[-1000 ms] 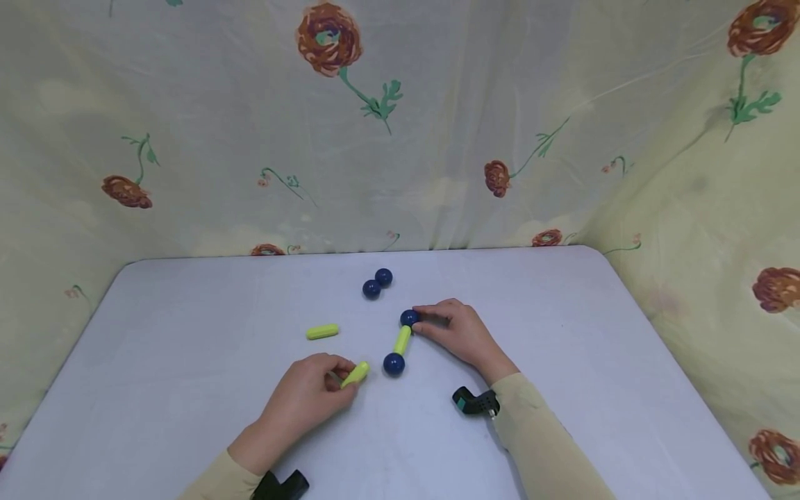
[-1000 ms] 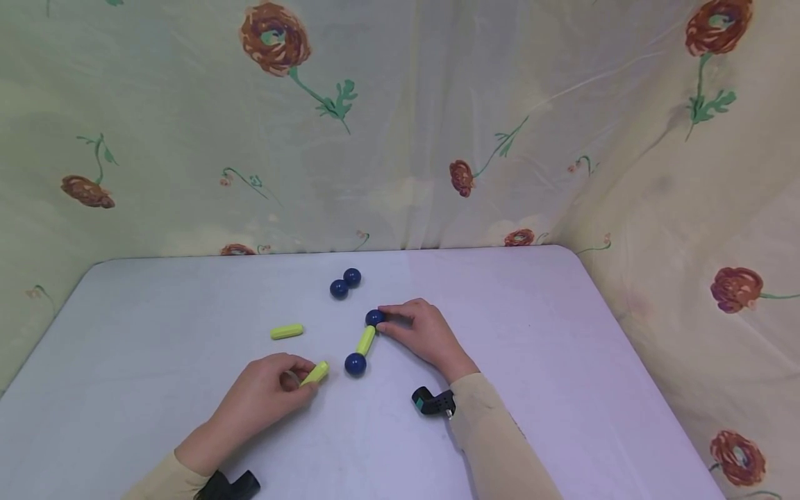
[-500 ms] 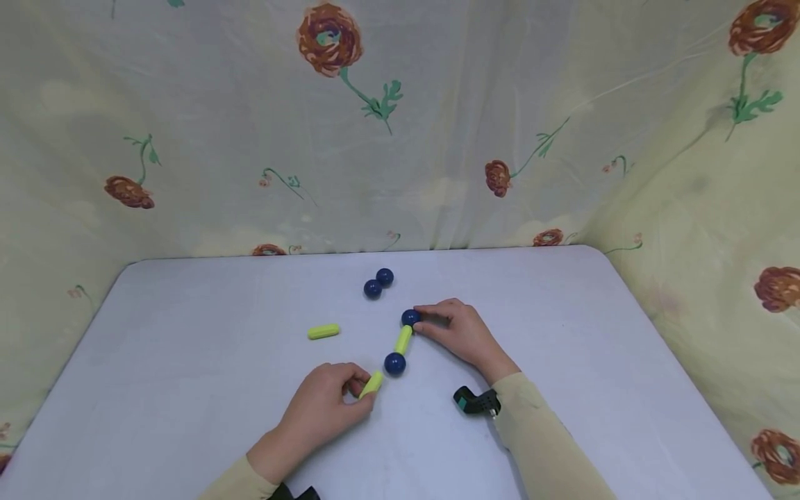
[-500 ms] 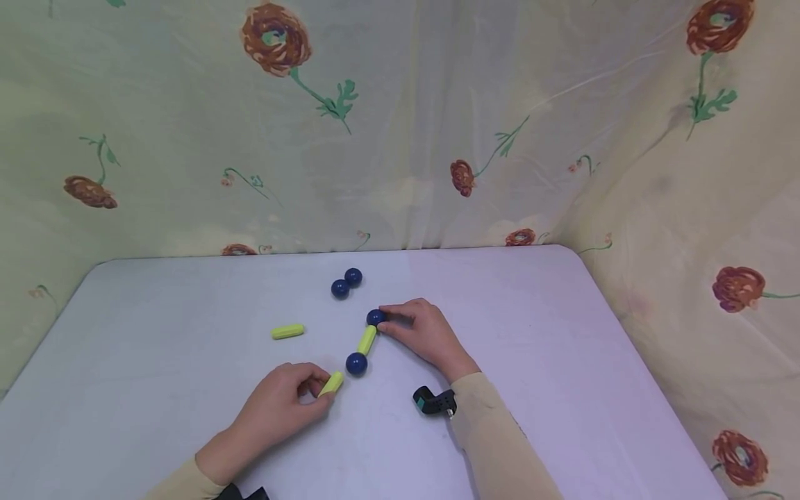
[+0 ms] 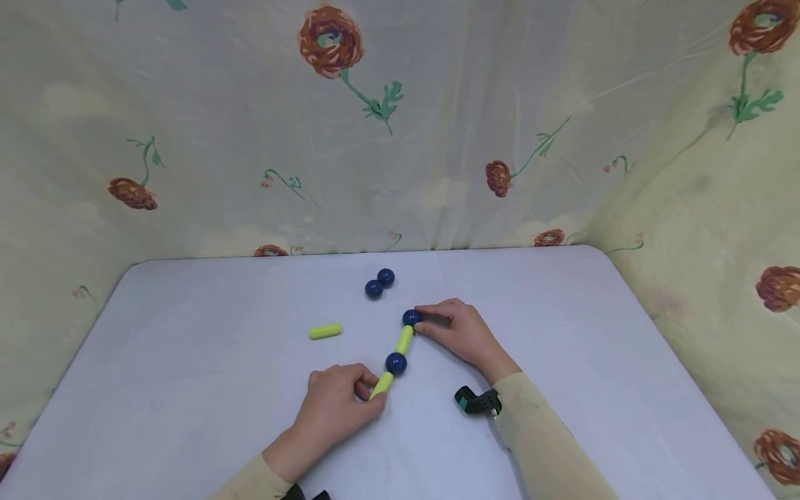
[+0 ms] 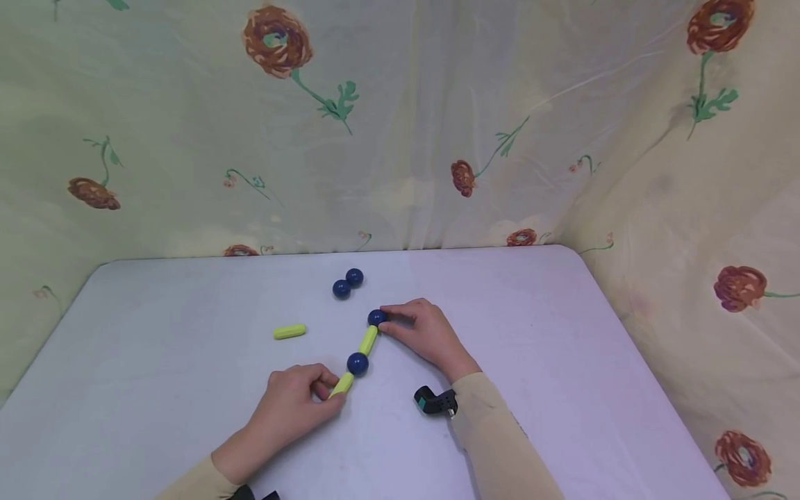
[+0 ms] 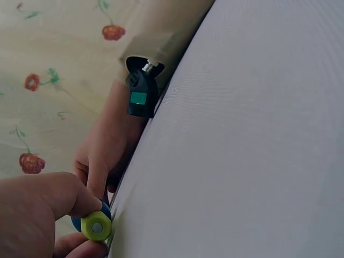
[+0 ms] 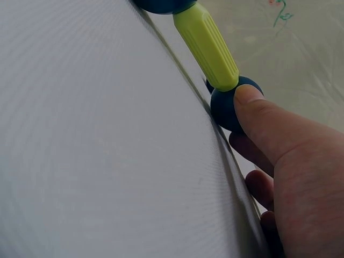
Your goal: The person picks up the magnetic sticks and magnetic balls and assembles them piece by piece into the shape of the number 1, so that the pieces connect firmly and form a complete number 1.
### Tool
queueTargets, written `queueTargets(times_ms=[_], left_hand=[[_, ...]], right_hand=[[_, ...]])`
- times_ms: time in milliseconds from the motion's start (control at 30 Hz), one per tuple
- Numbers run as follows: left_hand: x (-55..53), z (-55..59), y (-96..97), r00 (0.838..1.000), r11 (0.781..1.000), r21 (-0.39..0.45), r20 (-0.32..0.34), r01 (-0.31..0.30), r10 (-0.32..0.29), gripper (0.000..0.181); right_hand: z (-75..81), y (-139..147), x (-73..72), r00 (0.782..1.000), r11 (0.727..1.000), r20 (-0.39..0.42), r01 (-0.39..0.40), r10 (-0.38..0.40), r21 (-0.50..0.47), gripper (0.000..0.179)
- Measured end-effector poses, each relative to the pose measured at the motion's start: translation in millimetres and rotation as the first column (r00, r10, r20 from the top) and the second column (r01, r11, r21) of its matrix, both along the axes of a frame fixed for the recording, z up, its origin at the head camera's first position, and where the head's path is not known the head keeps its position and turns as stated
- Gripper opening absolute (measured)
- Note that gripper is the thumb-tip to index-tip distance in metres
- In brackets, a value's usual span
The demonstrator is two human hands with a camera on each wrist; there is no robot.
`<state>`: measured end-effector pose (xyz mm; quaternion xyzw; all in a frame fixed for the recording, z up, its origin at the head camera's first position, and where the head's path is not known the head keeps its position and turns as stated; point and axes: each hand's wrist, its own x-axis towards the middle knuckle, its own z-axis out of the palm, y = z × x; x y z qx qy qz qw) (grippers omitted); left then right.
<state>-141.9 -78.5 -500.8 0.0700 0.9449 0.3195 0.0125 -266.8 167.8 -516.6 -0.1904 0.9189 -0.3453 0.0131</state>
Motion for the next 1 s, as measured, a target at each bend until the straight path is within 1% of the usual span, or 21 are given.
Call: queueTargets(times_ms=[200,367,467,567,667,767,867,1000], left_hand=[[-1.8,0.6,0.9,1.0,1.0,0.003,-0.003,-0.013,0.013,0.015],[-0.4,-1.0,0.2,1.0,1.0,0.012,-0.009,-0.014,0.014,0.017],[1.1,-3.5,-0.8,1.0,1.0,0.017,-0.011,-0.013,0.013,0.018],[1.5,-5.2,-2.1,1.0,1.0,0.017,-0.018,-0.018,0.019,0.018],[0.4,-6.9,-2.7,1.0,1.0,0.015,-0.022,-0.021,0.021,0.018],[-0.3,-8.2,-2.2,1.0,1.0,0.016,-0.026,-0.017,0.017,0.018],[-0.2,-9.0,-2.2,0.999,1.0,0.022,-0.043,-0.016,0.017,0.018],[0.3,-8.3,-3.6,0.996,1.0,0.019,-0.087,-0.013,0.015,0.015]], right_hand=[[1.2,-3,-2.7,1.0,1.0,-0.006,-0.013,0.013,0.002,0.039],[-0.9,-2,-4.9,1.0,1.0,-0.012,-0.024,0.024,-0.003,0.04],[-3.2,-1,-4.3,0.999,0.999,-0.008,-0.032,0.032,-0.016,0.041],[-4.7,0,-1.4,0.999,0.998,-0.026,-0.031,0.03,-0.046,0.042],[-4.4,2,6.9,0.998,0.995,-0.068,-0.008,0.001,-0.096,0.038],[-4.3,2,20.9,0.994,0.992,-0.109,0.001,-0.015,-0.13,0.031],[-3.8,-1,37.5,0.99,0.99,-0.136,-0.041,0.023,-0.133,0.028],[-1.5,-10,56.0,0.988,0.985,-0.127,-0.109,0.092,-0.135,0.03]])
